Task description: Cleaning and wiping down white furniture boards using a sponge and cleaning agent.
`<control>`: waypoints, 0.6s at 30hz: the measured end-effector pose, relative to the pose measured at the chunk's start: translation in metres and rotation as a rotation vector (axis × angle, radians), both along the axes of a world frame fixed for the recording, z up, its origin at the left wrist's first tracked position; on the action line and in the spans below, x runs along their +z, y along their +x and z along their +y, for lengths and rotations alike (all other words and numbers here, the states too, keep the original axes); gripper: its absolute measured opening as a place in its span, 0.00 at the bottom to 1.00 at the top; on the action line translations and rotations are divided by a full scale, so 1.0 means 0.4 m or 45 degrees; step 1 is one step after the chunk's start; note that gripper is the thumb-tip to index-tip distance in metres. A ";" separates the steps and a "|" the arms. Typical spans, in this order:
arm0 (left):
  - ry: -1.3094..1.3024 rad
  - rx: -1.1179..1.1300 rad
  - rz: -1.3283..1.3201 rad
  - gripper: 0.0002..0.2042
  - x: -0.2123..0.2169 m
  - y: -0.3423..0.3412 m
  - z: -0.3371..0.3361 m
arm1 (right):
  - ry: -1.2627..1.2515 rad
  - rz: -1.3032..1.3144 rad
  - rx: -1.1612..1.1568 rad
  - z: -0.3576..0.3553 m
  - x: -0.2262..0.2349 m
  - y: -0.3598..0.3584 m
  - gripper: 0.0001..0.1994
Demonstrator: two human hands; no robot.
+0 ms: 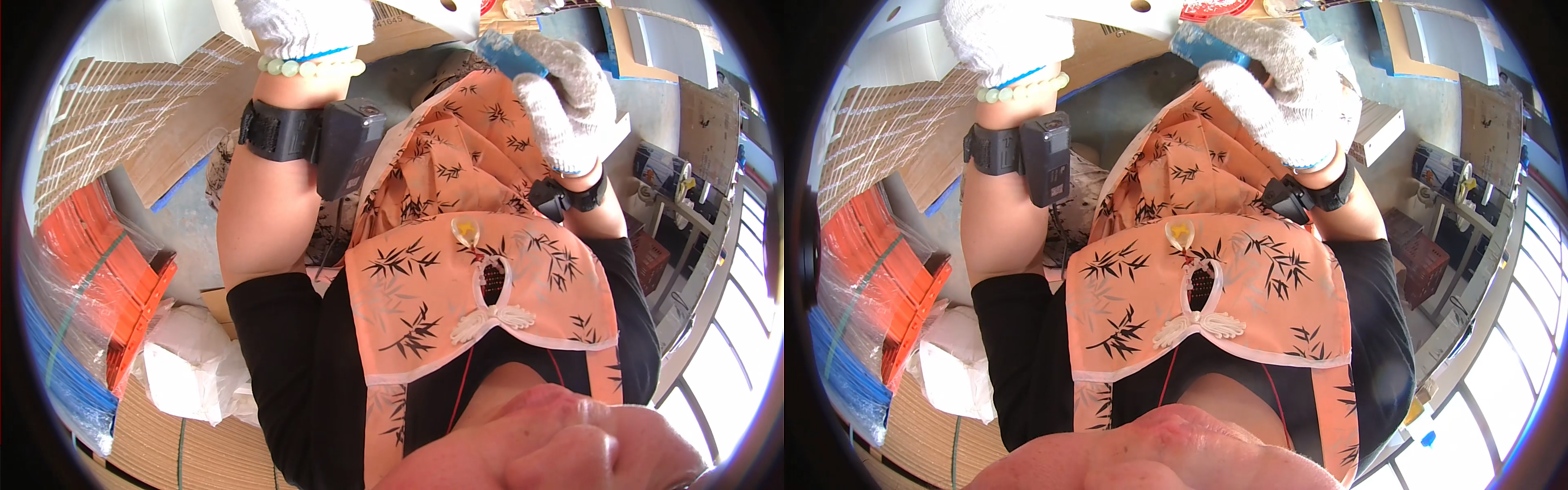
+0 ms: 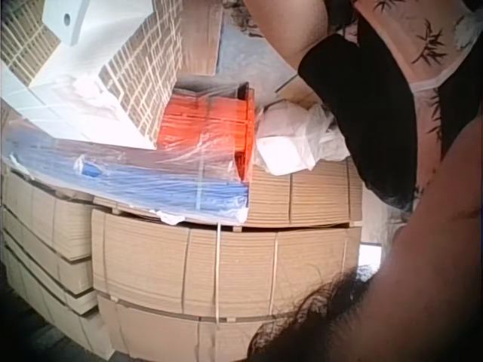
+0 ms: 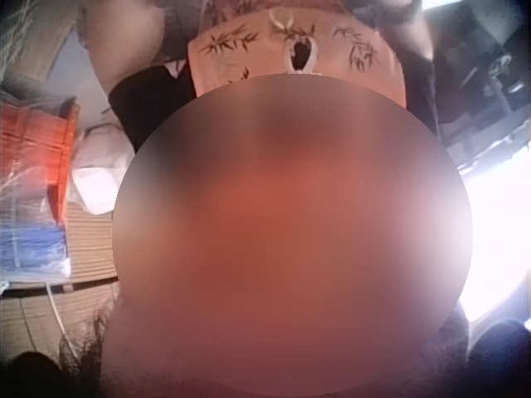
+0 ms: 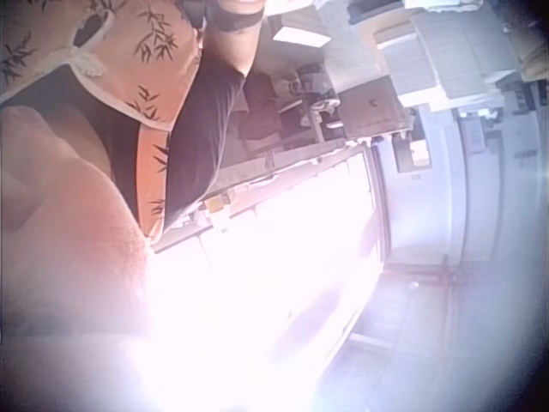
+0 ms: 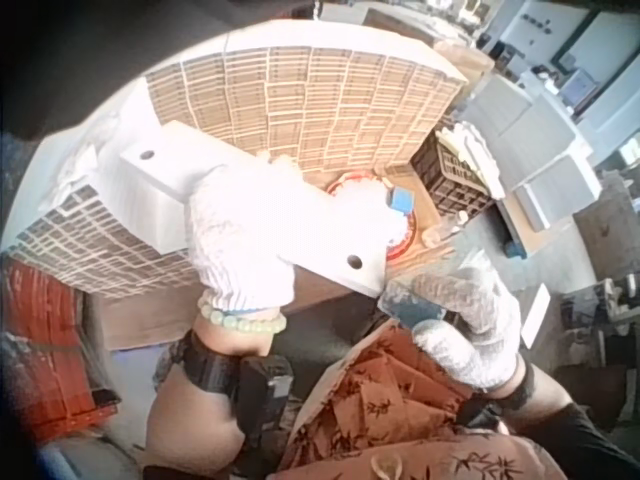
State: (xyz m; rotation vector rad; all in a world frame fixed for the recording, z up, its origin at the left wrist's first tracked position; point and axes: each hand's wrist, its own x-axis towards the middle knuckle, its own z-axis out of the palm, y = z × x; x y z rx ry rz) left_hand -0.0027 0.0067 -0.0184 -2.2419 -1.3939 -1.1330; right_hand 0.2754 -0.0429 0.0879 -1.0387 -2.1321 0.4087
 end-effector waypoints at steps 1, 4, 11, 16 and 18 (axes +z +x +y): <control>0.197 0.120 -0.141 0.05 0.095 0.024 0.058 | 0.007 -0.165 -0.027 -0.007 0.015 -0.003 0.14; 0.387 0.202 -0.228 0.07 0.144 0.033 0.105 | 0.055 -0.230 -0.059 -0.003 0.018 0.000 0.15; 0.277 -0.443 -1.460 0.10 0.076 0.067 0.145 | 0.000 -0.178 -0.083 -0.001 0.014 -0.005 0.16; 0.001 -0.236 -1.189 0.11 0.144 0.042 0.098 | 0.052 -0.267 0.148 0.002 0.024 0.002 0.15; 0.261 0.091 -0.347 0.12 0.155 0.020 0.095 | -0.317 0.362 -0.029 0.013 0.022 0.006 0.15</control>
